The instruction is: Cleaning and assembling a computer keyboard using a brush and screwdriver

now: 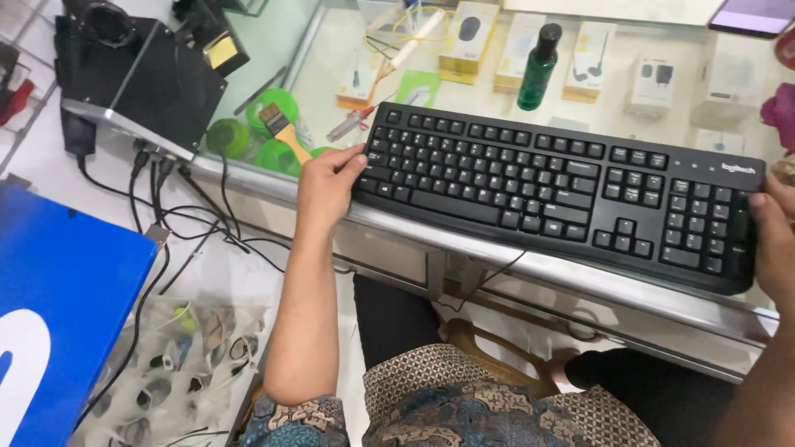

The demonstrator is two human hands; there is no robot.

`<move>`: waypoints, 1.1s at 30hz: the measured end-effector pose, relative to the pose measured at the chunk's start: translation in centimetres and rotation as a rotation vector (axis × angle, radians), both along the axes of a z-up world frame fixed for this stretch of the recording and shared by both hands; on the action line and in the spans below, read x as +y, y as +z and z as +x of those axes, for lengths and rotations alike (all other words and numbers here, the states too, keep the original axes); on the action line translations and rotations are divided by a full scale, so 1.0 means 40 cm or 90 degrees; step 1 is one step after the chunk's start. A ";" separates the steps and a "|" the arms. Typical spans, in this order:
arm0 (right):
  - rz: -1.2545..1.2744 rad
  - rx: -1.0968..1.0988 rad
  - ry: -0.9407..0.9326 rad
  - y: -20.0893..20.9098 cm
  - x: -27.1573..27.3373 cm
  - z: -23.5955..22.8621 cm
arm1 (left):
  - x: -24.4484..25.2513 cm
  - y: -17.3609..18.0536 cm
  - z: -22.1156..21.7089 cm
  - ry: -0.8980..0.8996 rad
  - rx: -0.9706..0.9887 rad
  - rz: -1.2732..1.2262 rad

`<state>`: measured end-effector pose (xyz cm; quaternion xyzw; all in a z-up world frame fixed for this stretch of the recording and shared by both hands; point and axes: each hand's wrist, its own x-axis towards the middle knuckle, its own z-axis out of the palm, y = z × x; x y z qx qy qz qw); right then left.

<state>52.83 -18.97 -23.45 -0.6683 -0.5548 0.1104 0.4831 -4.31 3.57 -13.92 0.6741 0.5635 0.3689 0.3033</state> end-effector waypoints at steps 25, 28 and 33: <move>-0.127 -0.010 -0.108 -0.019 0.005 0.018 | -0.026 0.060 0.073 0.019 0.345 0.055; -0.210 -0.197 -0.157 0.132 -0.028 -0.099 | -0.068 0.058 0.101 0.047 0.416 0.132; -0.155 -0.453 -0.185 0.381 -0.020 -0.314 | -0.065 0.097 0.154 -0.009 0.371 0.302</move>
